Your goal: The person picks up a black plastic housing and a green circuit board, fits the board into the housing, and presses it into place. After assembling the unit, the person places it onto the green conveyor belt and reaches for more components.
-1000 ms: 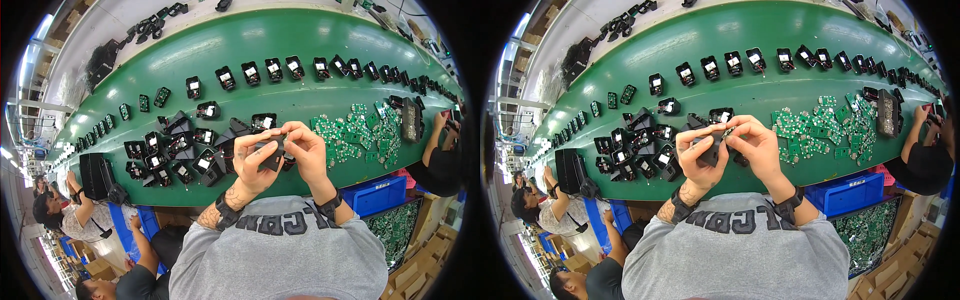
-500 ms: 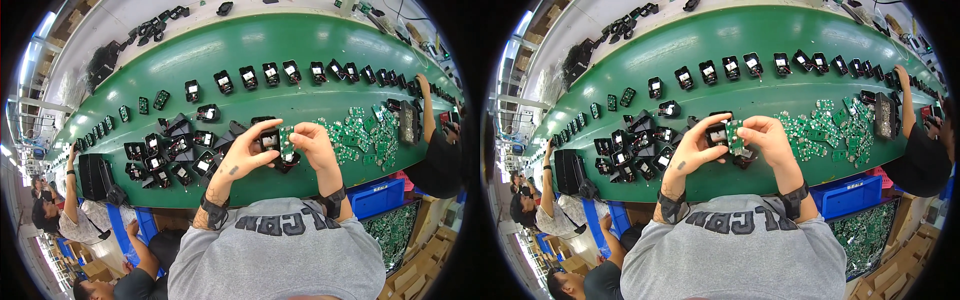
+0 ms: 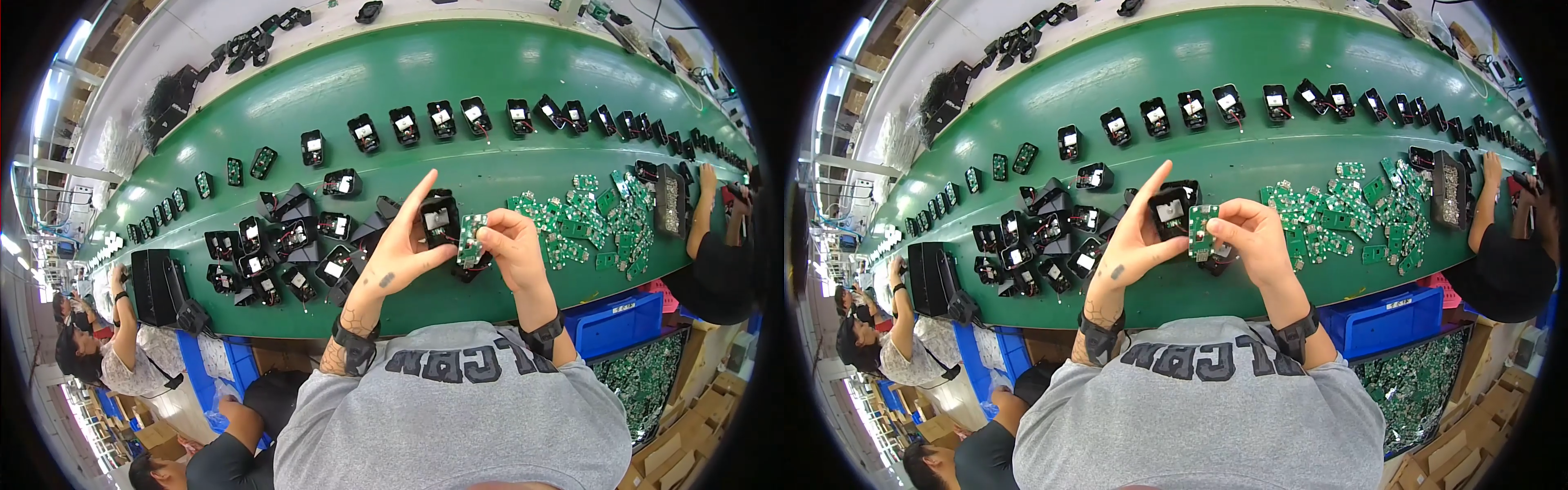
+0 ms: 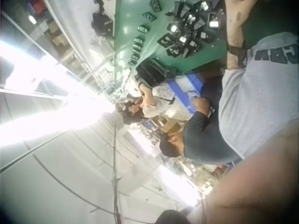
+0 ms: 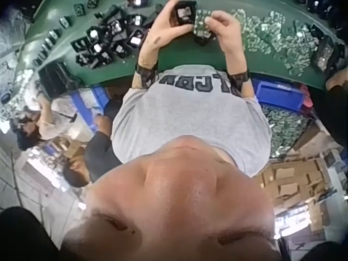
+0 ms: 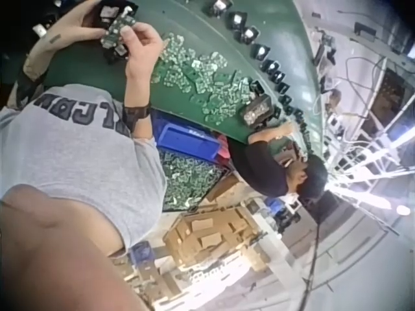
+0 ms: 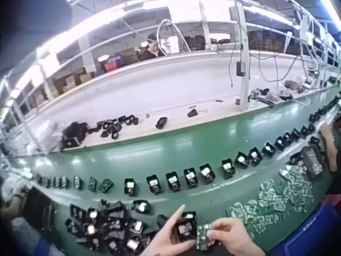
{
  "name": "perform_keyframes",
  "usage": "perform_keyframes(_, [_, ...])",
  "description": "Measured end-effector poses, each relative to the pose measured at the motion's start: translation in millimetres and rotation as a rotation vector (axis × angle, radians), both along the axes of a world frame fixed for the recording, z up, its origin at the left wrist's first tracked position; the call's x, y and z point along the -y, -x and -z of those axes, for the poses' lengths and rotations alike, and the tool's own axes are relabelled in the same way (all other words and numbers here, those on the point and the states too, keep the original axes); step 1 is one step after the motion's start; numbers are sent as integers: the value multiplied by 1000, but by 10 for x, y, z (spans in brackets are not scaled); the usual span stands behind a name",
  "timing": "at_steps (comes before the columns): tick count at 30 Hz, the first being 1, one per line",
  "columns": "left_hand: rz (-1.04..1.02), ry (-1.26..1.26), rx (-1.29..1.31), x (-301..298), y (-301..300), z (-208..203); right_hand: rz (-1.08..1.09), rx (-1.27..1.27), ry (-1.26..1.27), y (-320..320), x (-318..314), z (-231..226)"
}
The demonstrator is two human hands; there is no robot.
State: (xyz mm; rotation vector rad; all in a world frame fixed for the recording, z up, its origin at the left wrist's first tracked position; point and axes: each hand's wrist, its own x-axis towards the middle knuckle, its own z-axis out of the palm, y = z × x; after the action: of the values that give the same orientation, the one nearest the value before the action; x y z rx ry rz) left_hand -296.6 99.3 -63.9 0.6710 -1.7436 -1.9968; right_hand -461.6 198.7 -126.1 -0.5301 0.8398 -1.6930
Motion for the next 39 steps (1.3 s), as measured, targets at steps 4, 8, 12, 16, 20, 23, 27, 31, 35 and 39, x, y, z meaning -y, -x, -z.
perform_keyframes(4, [-41,322,247,-52,92,-34,30,-121,25,-48,-4,-76])
perform_keyframes(8, [-56,475,211,-108,127,57,165,-153,7,-24,36,-174])
perform_keyframes(12, [-211,346,-8,-165,168,110,234,-285,-24,-28,23,-324])
perform_keyframes(16, [-180,138,14,-183,178,117,280,-322,-13,-82,3,-373])
perform_keyframes(20, [-142,-197,-45,-151,164,31,278,-601,-43,-57,-12,-401])
perform_keyframes(23, [-40,-267,-161,-159,147,45,275,-601,-50,-59,-19,-451])
perform_keyframes(27, [-54,-119,-118,-291,205,-13,267,-1024,-35,53,9,-425])
perform_keyframes(31, [-80,41,-72,-315,198,155,-6,-211,101,-10,77,-375])
perform_keyframes(35, [-66,159,-61,-341,263,165,16,-282,93,-31,46,-239])
perform_keyframes(39, [-124,324,-75,-382,277,203,61,-183,95,-82,54,-201])
